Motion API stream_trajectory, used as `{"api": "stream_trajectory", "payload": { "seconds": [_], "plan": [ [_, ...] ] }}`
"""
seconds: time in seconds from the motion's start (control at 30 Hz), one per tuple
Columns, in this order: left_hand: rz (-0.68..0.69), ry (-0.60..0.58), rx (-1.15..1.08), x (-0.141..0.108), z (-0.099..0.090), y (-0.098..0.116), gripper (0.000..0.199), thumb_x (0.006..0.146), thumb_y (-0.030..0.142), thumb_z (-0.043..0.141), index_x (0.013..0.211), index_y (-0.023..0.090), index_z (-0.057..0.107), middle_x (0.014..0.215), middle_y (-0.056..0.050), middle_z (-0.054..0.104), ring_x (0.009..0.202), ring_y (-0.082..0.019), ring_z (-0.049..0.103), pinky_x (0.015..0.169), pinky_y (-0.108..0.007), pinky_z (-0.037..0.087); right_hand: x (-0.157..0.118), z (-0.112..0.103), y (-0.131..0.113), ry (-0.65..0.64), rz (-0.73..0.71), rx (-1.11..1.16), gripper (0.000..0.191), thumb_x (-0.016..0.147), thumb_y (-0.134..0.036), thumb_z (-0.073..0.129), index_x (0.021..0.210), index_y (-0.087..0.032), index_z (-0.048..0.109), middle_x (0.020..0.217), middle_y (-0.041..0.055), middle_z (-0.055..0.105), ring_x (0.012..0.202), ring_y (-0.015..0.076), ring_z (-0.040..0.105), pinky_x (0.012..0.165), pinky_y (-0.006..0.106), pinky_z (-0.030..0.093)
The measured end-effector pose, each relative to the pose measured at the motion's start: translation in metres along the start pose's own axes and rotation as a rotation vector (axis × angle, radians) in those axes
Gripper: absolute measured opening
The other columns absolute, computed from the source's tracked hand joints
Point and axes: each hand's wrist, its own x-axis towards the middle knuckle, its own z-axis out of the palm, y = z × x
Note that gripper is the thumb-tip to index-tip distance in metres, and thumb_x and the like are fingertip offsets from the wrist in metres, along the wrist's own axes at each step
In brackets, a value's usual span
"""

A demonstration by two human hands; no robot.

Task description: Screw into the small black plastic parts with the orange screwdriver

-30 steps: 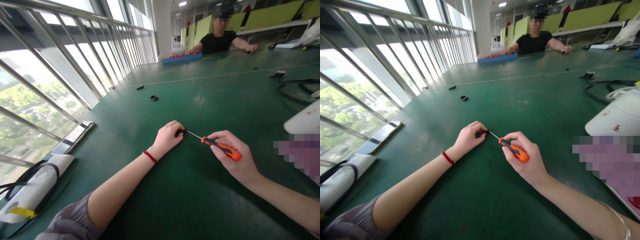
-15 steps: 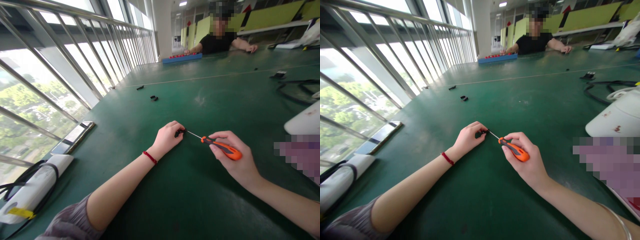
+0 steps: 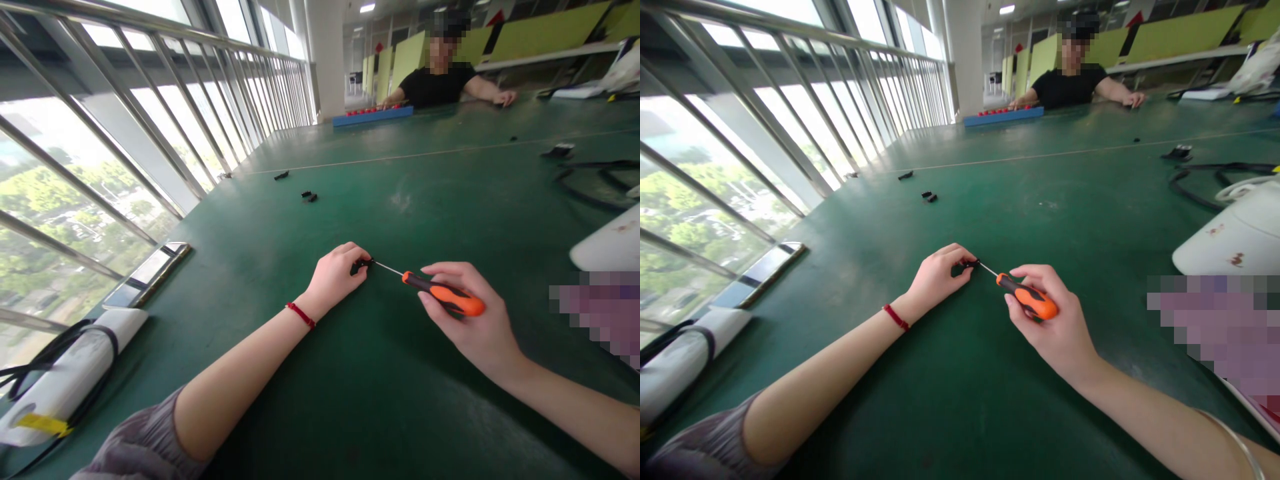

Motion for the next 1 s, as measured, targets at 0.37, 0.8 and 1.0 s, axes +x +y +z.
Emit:
{"api": "stream_trajectory", "payload": {
  "seconds": [0.37,0.8,1.0],
  "plan": [
    [0.001,-0.002,0.009,0.0002,-0.0002,0.0004,0.018,0.079,0.014,0.052,0.091,0.02,0.064,0.095,-0.001,0.064,0.085,-0.014,0.06,0.071,-0.024,0.049,0.0013,-0.0003,-0.0026,-0.113,0.086,0.004,0.015,0.08,-0.026,0.06,0.093,-0.023,0.054,0.076,0.0005,0.064,0.061,0.0137,0.063,0.054,0.024,0.049],
    [0.001,-0.016,0.009,0.0002,-0.0016,0.0013,0.017,0.079,0.015,0.052,0.092,0.019,0.063,0.097,-0.002,0.064,0.088,-0.014,0.06,0.075,-0.025,0.05,0.0009,-0.0005,-0.0016,-0.132,0.087,0.01,0.015,0.08,-0.028,0.06,0.093,-0.023,0.055,0.077,0.0013,0.064,0.068,0.016,0.064,0.055,0.025,0.051],
    [-0.002,-0.014,0.02,0.0,-0.0009,0.001,0.017,0.079,0.014,0.051,0.09,0.02,0.063,0.096,-0.001,0.064,0.087,-0.014,0.06,0.074,-0.025,0.049,0.002,0.0008,0.0016,0.03,-0.007,0.016,0.025,0.077,-0.021,0.062,0.1,-0.023,0.054,0.084,0.0014,0.059,0.075,0.0154,0.063,0.066,0.028,0.053]
  ]
}}
